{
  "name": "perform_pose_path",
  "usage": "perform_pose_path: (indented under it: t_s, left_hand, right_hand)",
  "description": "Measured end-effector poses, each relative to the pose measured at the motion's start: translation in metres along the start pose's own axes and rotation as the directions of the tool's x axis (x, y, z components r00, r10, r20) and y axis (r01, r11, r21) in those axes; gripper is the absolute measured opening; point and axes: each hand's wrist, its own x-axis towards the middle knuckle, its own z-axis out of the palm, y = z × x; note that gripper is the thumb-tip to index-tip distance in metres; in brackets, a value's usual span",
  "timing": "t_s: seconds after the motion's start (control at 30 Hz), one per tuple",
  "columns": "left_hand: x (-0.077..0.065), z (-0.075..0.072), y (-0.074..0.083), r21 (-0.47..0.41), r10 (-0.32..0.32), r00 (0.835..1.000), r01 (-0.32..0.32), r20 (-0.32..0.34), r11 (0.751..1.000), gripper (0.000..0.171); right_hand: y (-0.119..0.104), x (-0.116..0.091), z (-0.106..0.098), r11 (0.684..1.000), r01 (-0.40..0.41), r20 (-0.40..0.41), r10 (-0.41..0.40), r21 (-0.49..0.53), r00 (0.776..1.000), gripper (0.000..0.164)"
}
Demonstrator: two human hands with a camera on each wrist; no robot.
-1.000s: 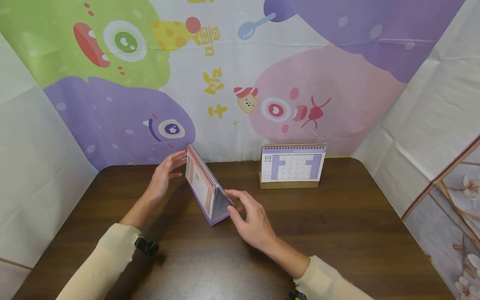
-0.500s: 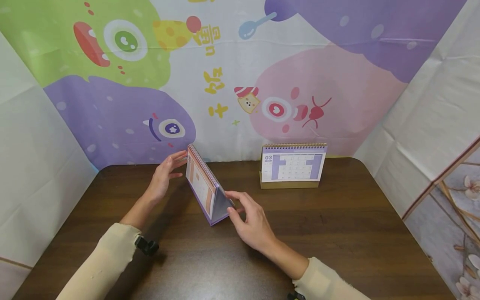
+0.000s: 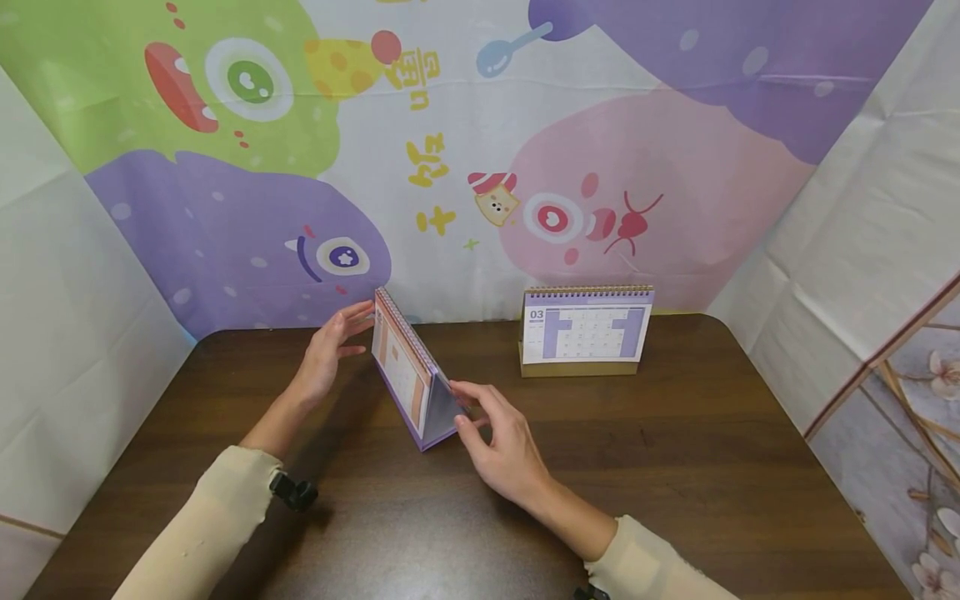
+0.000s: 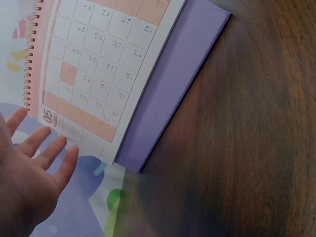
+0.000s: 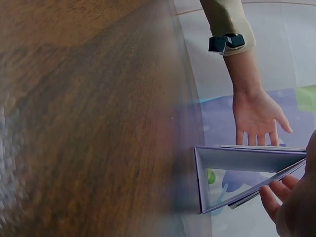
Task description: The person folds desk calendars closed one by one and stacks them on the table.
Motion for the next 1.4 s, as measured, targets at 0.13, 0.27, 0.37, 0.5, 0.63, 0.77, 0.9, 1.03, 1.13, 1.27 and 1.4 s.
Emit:
perform_pose_path:
  t_s: [0.13,0.27,0.37,0.5,0.63,0.77,0.9,1.03,1.13,1.27,1.4]
  left_hand:
    - [0.0000,0.0000,0.0002,0.000,0.001,1.000,-0.001,0.003,1.000,0.061]
    - [-0.0002,0.0000,0.0001,0.006,0.005,1.000,-0.005,0.002,1.000,0.061]
    - [-0.0001,0.0002,-0.0003,0.008,0.012,1.000,-0.012,0.002,1.000,0.061]
    - [-0.0003,0.0003,-0.0008,0.007,0.018,1.000,-0.018,0.003,1.000,0.062]
    - [-0.0004,0.0003,-0.0006,0.010,0.021,1.000,-0.021,0.004,1.000,0.062]
    - [0.0000,0.0002,-0.0007,0.008,0.020,1.000,-0.020,0.004,1.000,0.062]
    - [0.0000,0.0003,-0.0013,0.005,0.019,1.000,-0.019,0.002,1.000,0.061]
    - [-0.0001,0.0006,-0.0012,0.003,0.020,1.000,-0.020,0.001,1.000,0.061]
    - [-0.0002,0.0008,-0.0009,0.001,0.019,1.000,-0.019,0.002,1.000,0.061]
    - [-0.0002,0.0009,-0.0004,-0.004,0.016,1.000,-0.016,0.001,1.000,0.061]
    - [-0.0002,0.0010,-0.0002,-0.003,0.014,1.000,-0.014,0.001,1.000,0.062]
  right_hand:
    - [0.0006,0.0003,0.0008,1.000,0.004,-0.004,-0.004,0.003,1.000,0.043]
    - [0.0003,0.0003,0.0012,1.000,0.003,-0.001,-0.003,0.009,1.000,0.042]
    - [-0.0008,0.0004,0.0013,1.000,-0.008,0.003,0.008,0.020,1.000,0.041]
    - [-0.0007,0.0001,0.0022,1.000,-0.004,-0.009,0.004,0.017,1.000,0.040]
    - [0.0018,-0.0001,0.0034,1.000,0.024,-0.032,-0.024,0.001,0.999,0.039]
    - [0.0040,0.0001,0.0042,0.999,0.044,-0.047,-0.044,-0.001,0.998,0.038]
    - [0.0040,0.0002,0.0043,0.999,0.045,-0.048,-0.045,0.002,0.998,0.038]
    - [0.0037,-0.0002,0.0043,0.999,0.044,-0.044,-0.044,-0.006,0.998,0.038]
    - [0.0040,-0.0005,0.0046,0.999,0.040,-0.040,-0.040,-0.013,0.998,0.038]
    - [0.0040,-0.0010,0.0051,0.999,0.038,-0.040,-0.039,-0.023,0.998,0.037]
    - [0.0040,-0.0024,0.0057,0.998,0.041,-0.050,-0.043,-0.040,0.998,0.039]
